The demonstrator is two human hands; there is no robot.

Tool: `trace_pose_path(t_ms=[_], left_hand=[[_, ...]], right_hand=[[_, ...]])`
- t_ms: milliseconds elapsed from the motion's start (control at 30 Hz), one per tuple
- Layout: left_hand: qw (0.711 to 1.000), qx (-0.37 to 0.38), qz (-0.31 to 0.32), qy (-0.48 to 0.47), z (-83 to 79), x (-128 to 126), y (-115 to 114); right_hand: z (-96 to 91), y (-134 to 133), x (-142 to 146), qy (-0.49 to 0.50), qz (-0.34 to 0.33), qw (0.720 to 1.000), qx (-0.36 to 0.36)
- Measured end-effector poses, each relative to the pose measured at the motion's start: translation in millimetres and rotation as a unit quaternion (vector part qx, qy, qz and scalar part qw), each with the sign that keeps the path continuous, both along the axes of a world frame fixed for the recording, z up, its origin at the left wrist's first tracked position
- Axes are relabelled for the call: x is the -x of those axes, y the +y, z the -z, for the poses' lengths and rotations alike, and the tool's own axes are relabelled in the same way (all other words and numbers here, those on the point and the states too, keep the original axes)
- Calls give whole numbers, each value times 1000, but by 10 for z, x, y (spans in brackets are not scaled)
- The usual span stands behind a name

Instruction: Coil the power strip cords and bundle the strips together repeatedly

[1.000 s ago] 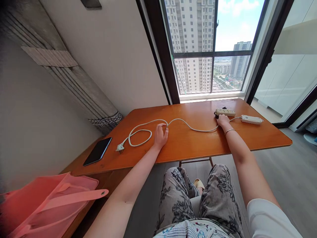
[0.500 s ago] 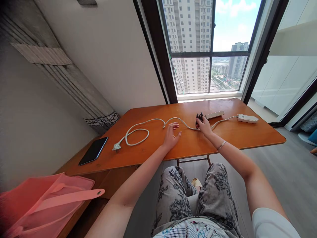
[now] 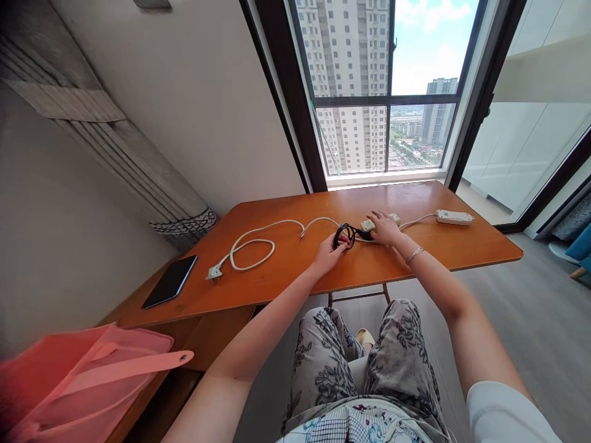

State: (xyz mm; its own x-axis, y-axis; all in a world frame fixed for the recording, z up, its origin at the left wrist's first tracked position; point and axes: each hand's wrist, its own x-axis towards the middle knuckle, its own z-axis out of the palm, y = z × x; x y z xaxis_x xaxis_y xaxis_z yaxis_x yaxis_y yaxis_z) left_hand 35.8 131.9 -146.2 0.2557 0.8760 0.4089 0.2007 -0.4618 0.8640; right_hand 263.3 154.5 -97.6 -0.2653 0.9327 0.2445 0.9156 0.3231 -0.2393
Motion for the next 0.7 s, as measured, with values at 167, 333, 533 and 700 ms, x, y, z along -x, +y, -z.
trace_pose_path(t_ms=[167, 333, 533, 700], left_hand=[[1000, -16, -1, 17, -28, -12, -42], [998, -12, -51, 19, -10, 110, 21], [962, -114, -212, 132, -180, 291, -9], [885, -245, -146, 368, -498, 141, -151]], right_hand=[[50, 281, -42, -38, 11, 994, 99], [83, 411, -161, -38, 8, 994, 103], [131, 439, -292, -33, 3, 996, 89], [144, 421, -295, -61, -13, 994, 87]])
